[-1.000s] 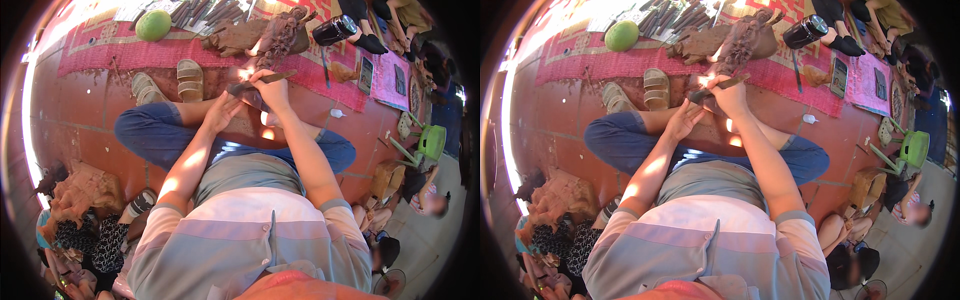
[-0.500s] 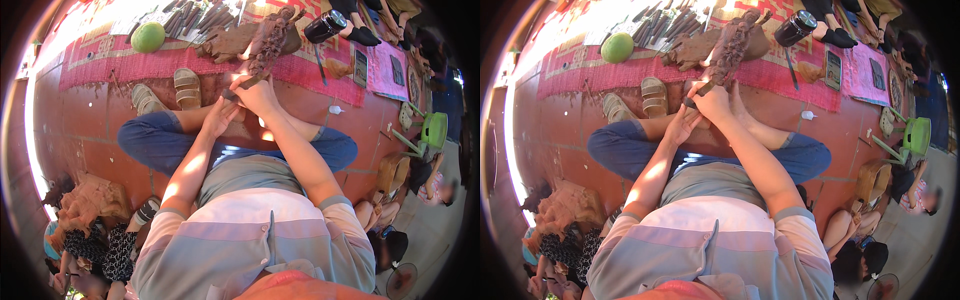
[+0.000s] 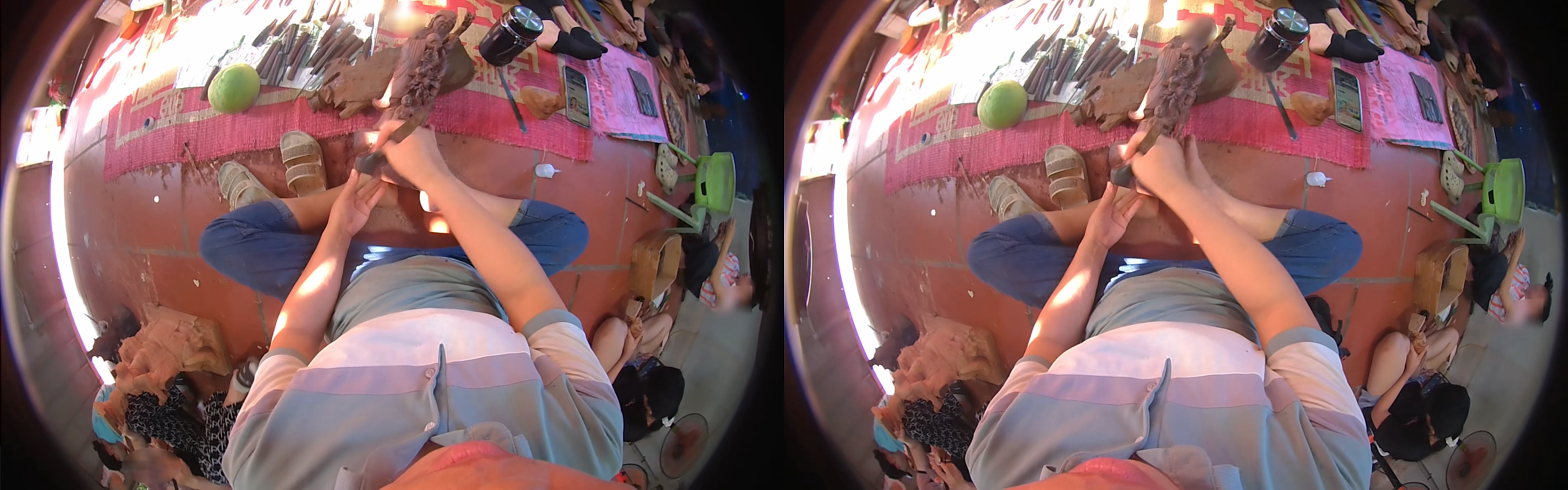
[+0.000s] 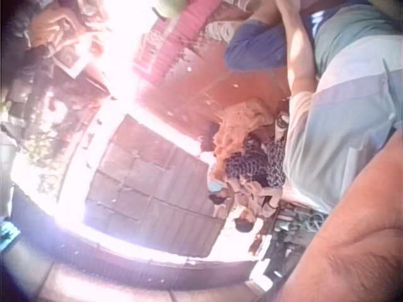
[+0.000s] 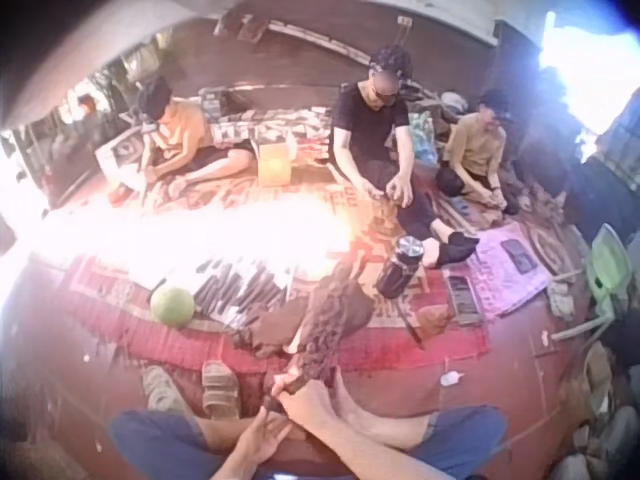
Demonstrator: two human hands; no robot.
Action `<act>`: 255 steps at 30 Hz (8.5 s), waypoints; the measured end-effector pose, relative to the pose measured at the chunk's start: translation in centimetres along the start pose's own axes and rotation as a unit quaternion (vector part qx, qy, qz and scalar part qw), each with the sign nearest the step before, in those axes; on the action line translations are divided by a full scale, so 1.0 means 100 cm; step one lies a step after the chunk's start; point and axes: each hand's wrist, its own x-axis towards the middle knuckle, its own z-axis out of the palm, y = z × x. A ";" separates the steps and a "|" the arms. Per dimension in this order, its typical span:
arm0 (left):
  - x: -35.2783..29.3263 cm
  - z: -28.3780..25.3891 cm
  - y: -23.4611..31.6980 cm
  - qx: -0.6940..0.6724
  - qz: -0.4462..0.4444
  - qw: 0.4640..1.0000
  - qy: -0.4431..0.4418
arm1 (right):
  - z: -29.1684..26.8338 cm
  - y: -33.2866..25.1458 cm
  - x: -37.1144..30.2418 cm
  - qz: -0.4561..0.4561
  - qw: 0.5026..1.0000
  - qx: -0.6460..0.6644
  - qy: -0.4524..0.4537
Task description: The person sits on the floor and carves a piece of wood using a small knife. They hold the wood in their left hand and use the knife in their right hand to shape the object, occasionally rotating it to access different sides.
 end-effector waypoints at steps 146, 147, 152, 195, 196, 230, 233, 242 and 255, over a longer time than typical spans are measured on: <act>0.192 0.191 0.092 0.574 0.194 0.795 0.035 | -0.061 0.214 -0.107 0.241 0.766 0.581 0.129; 0.178 0.200 0.086 0.561 0.220 0.798 0.019 | -0.062 0.216 -0.107 0.244 0.768 0.577 0.133; 0.100 0.196 0.080 0.570 0.308 0.761 0.006 | -0.073 0.201 -0.108 0.248 0.753 0.595 0.136; -0.095 0.149 0.024 0.553 0.434 0.684 -0.193 | -0.122 -0.050 -0.126 -0.070 0.691 0.719 -0.013; -0.090 0.150 0.022 0.539 0.424 0.699 -0.203 | -0.123 -0.046 -0.121 -0.096 0.694 0.713 -0.027; 0.011 0.167 -0.013 0.461 0.355 0.775 -0.247 | -0.121 0.021 -0.070 -0.063 0.744 0.663 0.057; 0.006 0.166 -0.006 0.464 0.336 0.781 -0.247 | -0.117 0.014 -0.073 -0.050 0.746 0.659 0.080; -0.048 0.198 0.051 0.525 0.297 0.749 -0.272 | -0.112 0.026 -0.069 -0.030 0.725 0.680 0.107; -0.055 0.285 0.029 0.581 0.490 0.628 -0.167 | -0.119 0.019 -0.065 -0.032 0.591 0.805 -0.046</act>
